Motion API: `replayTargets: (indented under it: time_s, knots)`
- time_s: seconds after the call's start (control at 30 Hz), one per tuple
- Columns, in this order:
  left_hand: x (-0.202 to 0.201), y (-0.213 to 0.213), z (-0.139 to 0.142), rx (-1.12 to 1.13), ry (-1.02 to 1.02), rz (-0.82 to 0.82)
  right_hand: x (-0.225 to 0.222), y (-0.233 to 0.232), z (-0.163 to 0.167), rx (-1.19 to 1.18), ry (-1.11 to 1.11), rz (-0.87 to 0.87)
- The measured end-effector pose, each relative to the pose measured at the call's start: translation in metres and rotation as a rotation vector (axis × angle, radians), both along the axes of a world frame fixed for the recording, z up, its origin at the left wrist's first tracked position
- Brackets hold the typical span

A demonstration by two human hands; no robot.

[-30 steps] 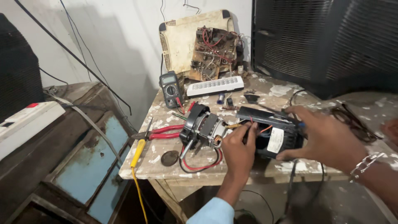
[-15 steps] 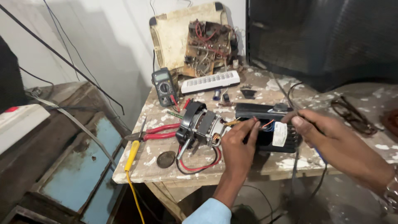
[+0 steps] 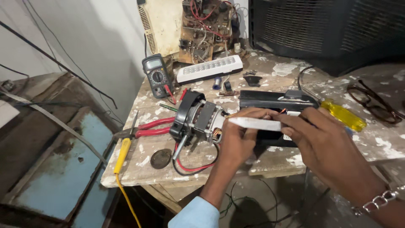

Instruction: The person disassembles a black cylindrical appliance, removes the outer casing, and uses pliers and a knife to strip and adjust internal wires. The person manipulates the motor and wiring components on a cluttered workbench.

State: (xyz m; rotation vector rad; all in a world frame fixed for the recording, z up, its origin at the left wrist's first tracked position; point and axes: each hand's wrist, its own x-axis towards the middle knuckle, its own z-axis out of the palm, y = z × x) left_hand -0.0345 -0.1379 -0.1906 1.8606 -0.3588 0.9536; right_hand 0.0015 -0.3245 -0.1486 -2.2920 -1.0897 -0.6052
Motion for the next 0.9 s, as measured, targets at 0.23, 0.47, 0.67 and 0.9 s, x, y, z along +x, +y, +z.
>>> replayTargets:
  time_s: [0.23, 0.47, 0.67, 0.9]
  knots:
    - [0.004, 0.001, -0.003, -0.108, 0.141, -0.013, 0.005, 0.000, 0.004, -0.039, -0.144, -0.007]
    - [0.005, 0.014, -0.014, -0.079, 0.154, -0.157, 0.020, 0.005, -0.001, -0.175, -0.365, -0.021]
    - [0.003, 0.015, -0.009, 0.069, 0.091, -0.091, 0.047, -0.002, -0.006, -0.283, -0.337, 0.069]
    - [0.008, 0.004, -0.015, -0.224, 0.109, -0.110, 0.040, 0.004, -0.001, -0.342, -0.223, 0.024]
